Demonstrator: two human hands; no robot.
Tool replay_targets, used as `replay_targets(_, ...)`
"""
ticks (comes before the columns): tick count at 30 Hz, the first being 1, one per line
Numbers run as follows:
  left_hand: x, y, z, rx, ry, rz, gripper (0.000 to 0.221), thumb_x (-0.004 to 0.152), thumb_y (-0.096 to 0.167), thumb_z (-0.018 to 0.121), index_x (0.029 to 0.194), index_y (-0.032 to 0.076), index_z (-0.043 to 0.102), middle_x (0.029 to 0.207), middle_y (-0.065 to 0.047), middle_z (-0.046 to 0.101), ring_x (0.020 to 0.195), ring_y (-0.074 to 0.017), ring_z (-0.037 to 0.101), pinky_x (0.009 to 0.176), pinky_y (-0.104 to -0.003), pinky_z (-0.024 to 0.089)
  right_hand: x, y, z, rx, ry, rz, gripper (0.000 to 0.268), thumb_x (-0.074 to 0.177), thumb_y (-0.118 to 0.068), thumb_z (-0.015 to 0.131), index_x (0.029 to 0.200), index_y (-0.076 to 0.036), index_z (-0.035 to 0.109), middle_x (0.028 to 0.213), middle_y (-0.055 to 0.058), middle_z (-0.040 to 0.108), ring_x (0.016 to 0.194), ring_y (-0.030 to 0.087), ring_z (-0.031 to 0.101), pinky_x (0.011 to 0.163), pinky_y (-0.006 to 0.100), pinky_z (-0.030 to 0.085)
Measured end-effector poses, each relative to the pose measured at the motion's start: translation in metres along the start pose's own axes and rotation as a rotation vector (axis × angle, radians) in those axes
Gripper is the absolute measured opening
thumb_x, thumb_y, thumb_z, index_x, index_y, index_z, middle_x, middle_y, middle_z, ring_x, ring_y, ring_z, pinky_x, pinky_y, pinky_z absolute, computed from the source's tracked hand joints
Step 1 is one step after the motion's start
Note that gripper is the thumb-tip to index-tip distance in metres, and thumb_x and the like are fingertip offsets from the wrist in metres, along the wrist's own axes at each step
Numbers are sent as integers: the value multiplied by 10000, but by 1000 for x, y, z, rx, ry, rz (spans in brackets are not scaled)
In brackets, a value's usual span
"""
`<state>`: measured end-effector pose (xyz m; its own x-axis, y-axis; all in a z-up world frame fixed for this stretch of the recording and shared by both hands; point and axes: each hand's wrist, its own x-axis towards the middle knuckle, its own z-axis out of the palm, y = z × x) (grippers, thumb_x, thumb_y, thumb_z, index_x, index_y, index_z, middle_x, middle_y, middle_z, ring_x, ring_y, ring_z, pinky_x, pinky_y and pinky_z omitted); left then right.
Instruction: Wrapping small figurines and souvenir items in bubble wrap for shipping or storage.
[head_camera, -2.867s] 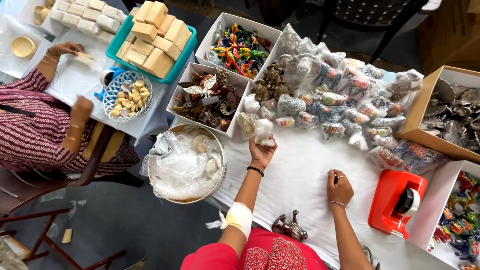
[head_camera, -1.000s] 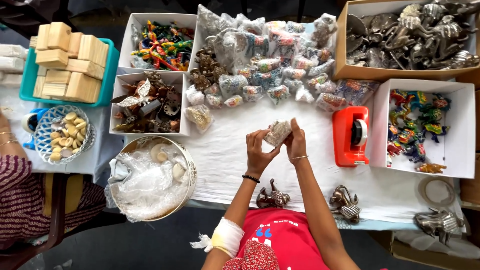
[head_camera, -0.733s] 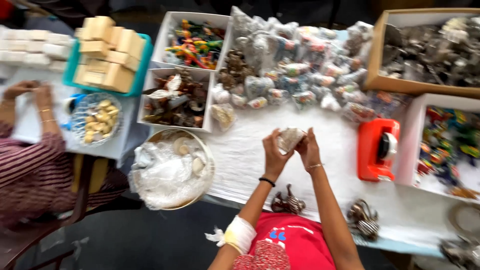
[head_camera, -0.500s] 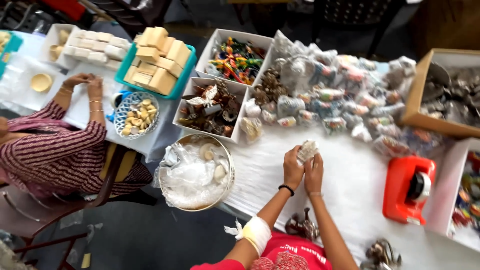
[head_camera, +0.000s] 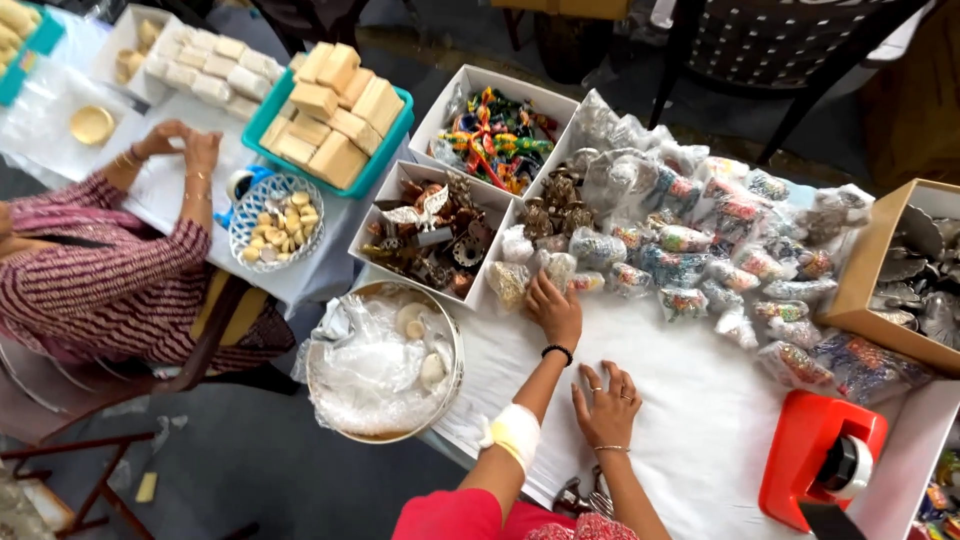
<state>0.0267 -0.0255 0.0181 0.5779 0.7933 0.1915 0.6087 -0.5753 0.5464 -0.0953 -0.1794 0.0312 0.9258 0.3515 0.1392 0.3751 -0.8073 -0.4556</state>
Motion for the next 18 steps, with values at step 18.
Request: replay_targets(18, -17, -29, -3, 95, 27, 202, 707, 973, 392, 652, 1532, 134, 304, 1543, -202, 357, 1399, -447, 354, 1037, -651, 314, 1, -4, 2, -85, -122, 62, 496, 898, -507, 585, 1375, -372, 596, 1505, -14, 418, 1408, 235, 336, 1093, 483, 284)
